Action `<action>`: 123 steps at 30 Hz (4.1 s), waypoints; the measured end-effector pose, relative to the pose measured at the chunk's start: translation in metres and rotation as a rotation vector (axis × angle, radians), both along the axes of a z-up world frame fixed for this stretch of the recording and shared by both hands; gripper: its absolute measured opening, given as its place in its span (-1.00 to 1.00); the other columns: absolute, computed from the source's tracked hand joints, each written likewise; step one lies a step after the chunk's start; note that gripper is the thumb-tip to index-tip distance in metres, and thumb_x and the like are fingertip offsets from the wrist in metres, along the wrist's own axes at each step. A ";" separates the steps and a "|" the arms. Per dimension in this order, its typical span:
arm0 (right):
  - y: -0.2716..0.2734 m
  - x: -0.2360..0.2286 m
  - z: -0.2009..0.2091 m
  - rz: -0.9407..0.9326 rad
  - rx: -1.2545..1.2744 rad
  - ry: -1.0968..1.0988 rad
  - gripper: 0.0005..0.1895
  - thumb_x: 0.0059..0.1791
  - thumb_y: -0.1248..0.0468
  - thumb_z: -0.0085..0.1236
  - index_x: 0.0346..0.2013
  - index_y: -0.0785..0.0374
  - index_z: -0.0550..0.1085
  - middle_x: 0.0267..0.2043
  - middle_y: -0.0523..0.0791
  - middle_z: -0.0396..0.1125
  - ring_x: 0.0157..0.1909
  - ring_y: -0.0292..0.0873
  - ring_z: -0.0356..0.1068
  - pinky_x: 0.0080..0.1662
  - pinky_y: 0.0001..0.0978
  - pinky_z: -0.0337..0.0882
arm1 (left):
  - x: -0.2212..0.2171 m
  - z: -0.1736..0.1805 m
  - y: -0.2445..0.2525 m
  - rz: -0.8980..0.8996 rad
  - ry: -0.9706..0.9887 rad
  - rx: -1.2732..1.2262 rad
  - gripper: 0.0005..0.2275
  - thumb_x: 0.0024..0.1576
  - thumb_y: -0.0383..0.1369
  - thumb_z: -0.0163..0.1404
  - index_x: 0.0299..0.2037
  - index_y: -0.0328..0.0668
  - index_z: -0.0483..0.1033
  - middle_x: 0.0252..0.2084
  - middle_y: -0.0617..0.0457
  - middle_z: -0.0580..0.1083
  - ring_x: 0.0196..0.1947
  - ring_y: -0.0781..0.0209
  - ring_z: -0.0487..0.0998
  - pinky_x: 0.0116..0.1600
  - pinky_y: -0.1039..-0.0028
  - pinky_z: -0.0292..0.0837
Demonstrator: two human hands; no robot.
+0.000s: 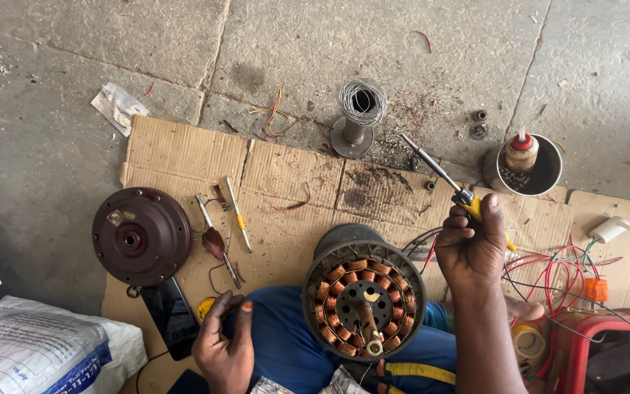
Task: The person winds wire around a fan stator and uses a screwdriver to push it into place before setting it aside. They then pick up a different stator to work on its coils and reach into a red bin to handle various small metal components.
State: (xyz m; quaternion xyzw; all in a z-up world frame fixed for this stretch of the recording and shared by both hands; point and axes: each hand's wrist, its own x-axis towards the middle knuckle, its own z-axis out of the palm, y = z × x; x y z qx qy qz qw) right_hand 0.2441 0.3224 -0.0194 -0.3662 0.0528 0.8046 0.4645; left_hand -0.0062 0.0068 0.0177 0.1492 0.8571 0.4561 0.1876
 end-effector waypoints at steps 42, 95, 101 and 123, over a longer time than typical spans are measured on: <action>0.000 -0.003 0.004 0.000 0.013 -0.009 -0.62 0.09 0.07 0.31 -0.11 0.38 0.49 -0.33 -0.07 0.39 -0.37 -0.33 0.42 -0.39 -0.75 0.45 | -0.003 0.001 0.000 -0.065 0.036 0.013 -0.72 0.13 -0.46 0.17 0.03 -0.40 0.53 -0.18 -0.09 0.62 -0.13 0.21 0.66 0.01 0.46 0.60; -0.010 0.083 -0.016 -0.056 0.037 0.079 -0.60 0.21 0.08 0.35 -0.15 0.40 0.47 -0.30 -0.08 0.38 -0.40 -0.42 0.37 -0.24 -0.83 0.52 | -0.069 -0.122 0.120 -0.023 -0.467 -0.359 -0.80 0.01 -0.28 0.26 -0.28 -0.24 0.70 -0.39 -0.05 0.66 -0.41 0.19 0.66 -0.23 0.44 0.53; -0.016 0.089 -0.007 -0.067 0.050 0.022 -0.62 0.19 0.09 0.37 -0.12 0.38 0.49 -0.30 -0.09 0.39 -0.38 -0.42 0.39 -0.22 -0.82 0.53 | -0.057 -0.136 0.132 -0.044 -0.337 -0.608 -0.71 0.00 -0.12 0.25 -0.33 -0.23 0.72 -0.35 -0.16 0.64 -0.29 -0.09 0.68 -0.09 0.23 0.54; -0.043 0.119 0.006 -0.088 0.134 0.127 -0.68 0.22 0.12 0.34 -0.11 0.35 0.50 -0.33 -0.11 0.38 -0.35 -0.40 0.41 -0.19 -0.76 0.55 | -0.069 -0.022 0.113 -0.029 -0.710 0.201 -0.90 0.11 -0.45 0.13 -0.31 -0.36 0.56 -0.42 -0.01 0.59 -0.45 0.28 0.60 -0.32 0.45 0.56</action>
